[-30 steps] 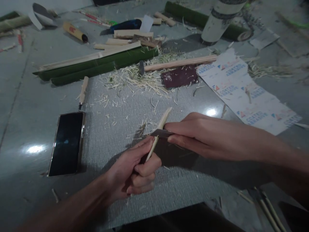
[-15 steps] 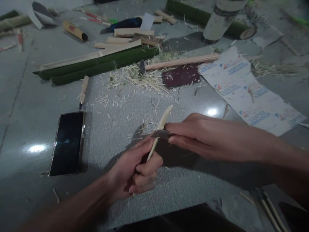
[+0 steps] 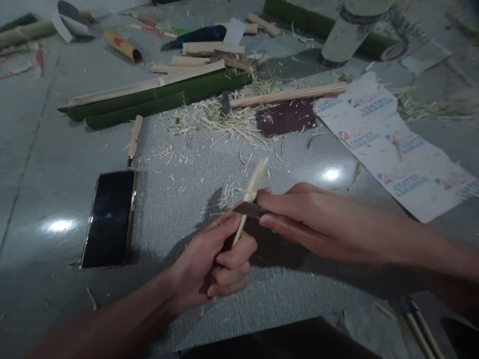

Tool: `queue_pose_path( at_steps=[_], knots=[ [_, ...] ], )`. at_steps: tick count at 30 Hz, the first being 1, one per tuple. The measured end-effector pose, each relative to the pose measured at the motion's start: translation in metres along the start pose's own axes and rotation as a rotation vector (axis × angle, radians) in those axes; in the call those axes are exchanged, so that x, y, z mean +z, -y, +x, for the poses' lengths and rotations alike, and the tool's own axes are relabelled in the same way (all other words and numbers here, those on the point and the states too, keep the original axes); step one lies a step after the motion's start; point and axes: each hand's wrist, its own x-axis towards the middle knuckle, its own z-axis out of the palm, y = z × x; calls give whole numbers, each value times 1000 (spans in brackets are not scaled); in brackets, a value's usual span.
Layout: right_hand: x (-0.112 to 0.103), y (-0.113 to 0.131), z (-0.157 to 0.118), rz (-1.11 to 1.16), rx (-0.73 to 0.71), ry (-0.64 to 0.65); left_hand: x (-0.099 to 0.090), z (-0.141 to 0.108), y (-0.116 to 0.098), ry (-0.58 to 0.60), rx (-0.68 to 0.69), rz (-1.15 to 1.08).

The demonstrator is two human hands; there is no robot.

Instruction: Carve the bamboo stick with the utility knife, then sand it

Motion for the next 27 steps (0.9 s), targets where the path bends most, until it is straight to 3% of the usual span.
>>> queue_pose_path(
  at_steps=[4,9,12,15,19,27],
  knots=[
    [2,-2,5,133,-65,-7,-2,-1,-2,-3,-6,-18],
    [5,-3,7,53,-100,-185,4,0,-1,3,78,-22],
    [4,-4,5,-43,-150,-339,12,1,2,-118,245,49],
    [2,-6,4,-76,-166,-434,17,-1,3,-256,323,232],
    [0,-7,4,-93,-140,-484,18,-2,2,-376,365,310],
    [-1,-4,5,-136,-118,-498,18,3,-3,-406,375,210]
  ],
)
